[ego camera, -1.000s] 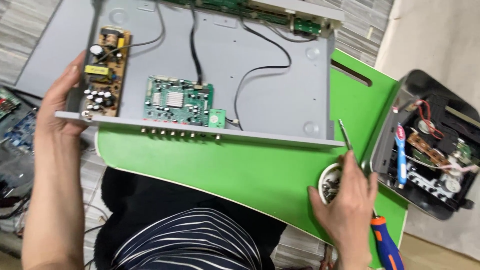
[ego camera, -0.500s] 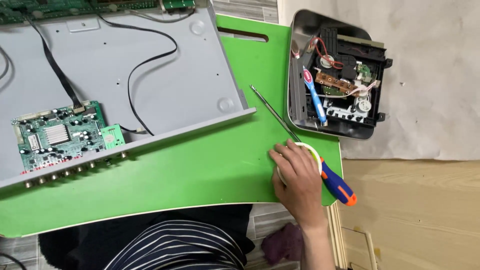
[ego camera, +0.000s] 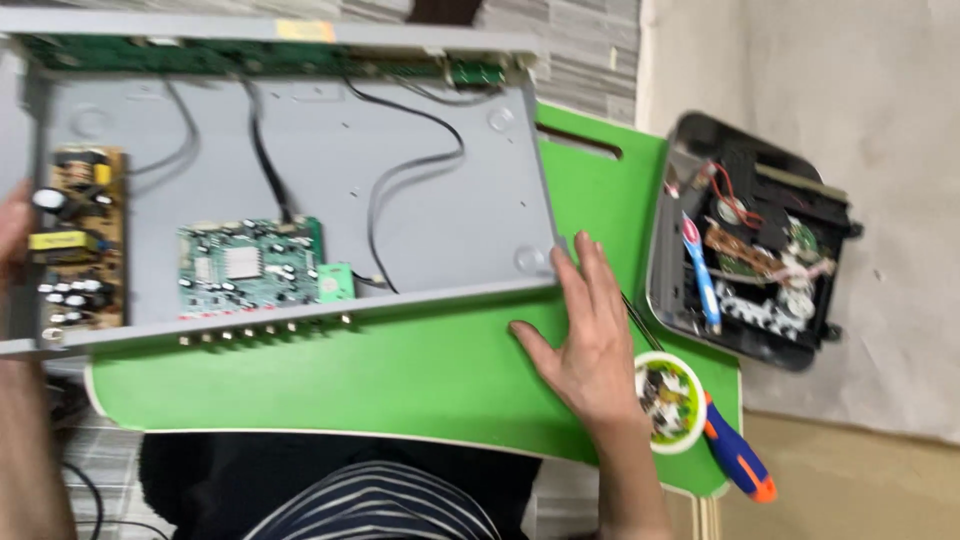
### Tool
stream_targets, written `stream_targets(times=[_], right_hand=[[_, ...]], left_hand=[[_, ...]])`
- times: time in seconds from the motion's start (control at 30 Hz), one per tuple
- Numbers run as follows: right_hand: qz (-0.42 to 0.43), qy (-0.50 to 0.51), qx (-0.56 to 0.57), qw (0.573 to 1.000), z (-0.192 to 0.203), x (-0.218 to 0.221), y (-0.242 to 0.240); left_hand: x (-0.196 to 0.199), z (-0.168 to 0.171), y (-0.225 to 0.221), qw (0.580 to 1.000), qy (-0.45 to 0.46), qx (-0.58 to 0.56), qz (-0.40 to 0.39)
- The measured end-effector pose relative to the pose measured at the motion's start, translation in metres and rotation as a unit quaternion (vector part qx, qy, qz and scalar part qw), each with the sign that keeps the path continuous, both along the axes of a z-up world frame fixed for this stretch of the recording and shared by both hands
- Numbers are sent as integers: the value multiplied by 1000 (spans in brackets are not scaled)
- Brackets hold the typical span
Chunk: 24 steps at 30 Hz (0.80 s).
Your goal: Disassembling and inspecting internal components of an electronic device using a screwdriver
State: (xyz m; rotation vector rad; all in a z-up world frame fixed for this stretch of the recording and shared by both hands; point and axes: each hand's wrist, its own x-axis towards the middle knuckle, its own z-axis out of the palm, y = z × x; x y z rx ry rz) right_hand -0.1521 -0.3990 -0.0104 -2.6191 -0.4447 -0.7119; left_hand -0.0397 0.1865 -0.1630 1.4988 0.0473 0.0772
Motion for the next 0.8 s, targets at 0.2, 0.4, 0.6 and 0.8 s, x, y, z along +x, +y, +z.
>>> stream_targets(times=[0.2,0.4,0.6,0.8], right_hand=[[6,43,29,999,-4,15,3],[1,38,28,999,-7,-7,5],[-9,39,48,998,-37,-58,11],[-41,73,79,993,-30,-97,18]], left_hand=[[-2,32,-53,999,20,-2,28],[1,9,-42,996,-74,45,8],[-16,22,-54,997,-59,55,-12],[-32,36,-65,997,-40,64,-30]])
